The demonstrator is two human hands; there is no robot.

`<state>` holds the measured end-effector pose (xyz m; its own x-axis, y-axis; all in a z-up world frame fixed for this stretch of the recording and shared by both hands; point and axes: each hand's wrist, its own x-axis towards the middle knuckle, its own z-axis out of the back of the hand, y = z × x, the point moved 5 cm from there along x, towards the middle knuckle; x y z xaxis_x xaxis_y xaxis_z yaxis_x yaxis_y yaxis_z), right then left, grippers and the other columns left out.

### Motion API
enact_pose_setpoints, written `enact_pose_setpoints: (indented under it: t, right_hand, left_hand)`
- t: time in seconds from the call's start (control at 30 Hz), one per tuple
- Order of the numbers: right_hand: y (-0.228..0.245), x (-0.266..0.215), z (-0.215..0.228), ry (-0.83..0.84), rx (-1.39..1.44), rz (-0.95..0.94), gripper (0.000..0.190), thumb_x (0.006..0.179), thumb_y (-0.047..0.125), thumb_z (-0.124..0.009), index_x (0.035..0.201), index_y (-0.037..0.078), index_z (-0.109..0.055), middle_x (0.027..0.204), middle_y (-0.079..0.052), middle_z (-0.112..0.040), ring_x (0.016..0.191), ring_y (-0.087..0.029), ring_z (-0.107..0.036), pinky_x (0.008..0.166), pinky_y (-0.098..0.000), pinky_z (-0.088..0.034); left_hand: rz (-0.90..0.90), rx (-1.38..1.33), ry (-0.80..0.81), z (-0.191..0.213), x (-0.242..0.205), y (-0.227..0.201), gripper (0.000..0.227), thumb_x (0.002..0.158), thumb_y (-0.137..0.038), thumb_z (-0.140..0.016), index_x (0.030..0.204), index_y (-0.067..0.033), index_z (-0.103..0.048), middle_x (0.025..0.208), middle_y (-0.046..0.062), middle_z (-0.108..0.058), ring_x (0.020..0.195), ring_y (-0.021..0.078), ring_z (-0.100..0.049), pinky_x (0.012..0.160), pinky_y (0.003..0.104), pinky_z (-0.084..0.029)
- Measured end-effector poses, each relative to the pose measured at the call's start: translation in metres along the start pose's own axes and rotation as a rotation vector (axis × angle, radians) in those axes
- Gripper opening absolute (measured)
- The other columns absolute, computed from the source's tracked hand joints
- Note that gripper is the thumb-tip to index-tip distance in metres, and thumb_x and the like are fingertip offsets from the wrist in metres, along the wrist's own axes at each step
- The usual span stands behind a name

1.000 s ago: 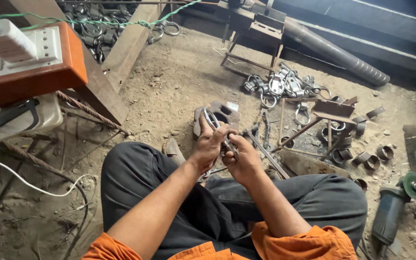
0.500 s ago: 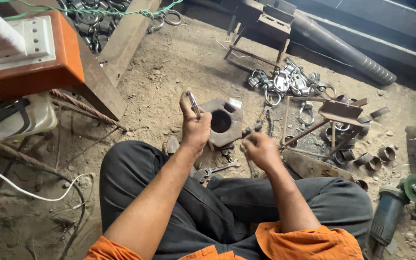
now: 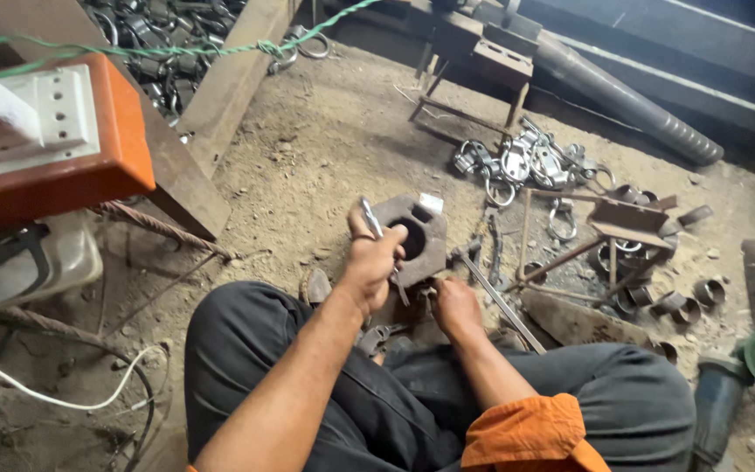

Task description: The person sits on the floor and assembles a metal shackle by inserting a pin and tightening it with a wrench. They then use a hammer to tap the pin into place and continue tightening it.

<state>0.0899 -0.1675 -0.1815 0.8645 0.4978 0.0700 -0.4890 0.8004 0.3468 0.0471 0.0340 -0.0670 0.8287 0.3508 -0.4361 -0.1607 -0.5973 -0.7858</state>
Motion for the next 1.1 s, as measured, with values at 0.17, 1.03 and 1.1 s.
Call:
enact_pose_setpoints:
  t: [0.17,1.03,1.1]
  right_hand:
    - [0.006,0.009,-0.001,-0.006,0.035,-0.086,0.011,0.081,0.001,-0.061,0.089,0.006,-0.069,0.100,-0.019,-0.070,0.094,-0.043,-0.066,0.082,-0.0525,-0.053]
    - [0.092,-0.021,0.178,-0.056,0.676,-0.117,0.008,0.080,0.007,-0.071,0.084,0.002,-0.075,0.067,-0.006,-0.071,0.055,-0.009,-0.061,0.048,-0.0246,-0.049]
    - [0.104,-0.029,0.181,-0.132,0.791,-0.098,0.007,0.082,0.006,-0.071,0.086,0.001,-0.075,0.067,-0.003,-0.072,0.054,-0.007,-0.063,0.047,-0.0217,-0.051]
  left_hand:
    - [0.024,-0.066,0.132,-0.014,-0.011,-0.002,0.077,0.089,-0.005,-0.068,0.148,-0.0288,-0.025,0.091,0.002,-0.057,0.062,0.0096,-0.056,0.048,0.026,-0.047]
    - [-0.089,-0.238,0.093,0.007,-0.004,0.015,0.044,0.101,-0.059,-0.042,0.132,-0.0273,-0.041,0.086,-0.002,-0.048,0.071,0.0087,-0.048,0.064,0.026,-0.044]
    - [-0.099,-0.217,0.111,0.003,-0.010,0.015,0.041,0.104,-0.057,-0.041,0.130,-0.0255,-0.040,0.087,-0.001,-0.047,0.071,0.0089,-0.047,0.064,0.025,-0.045]
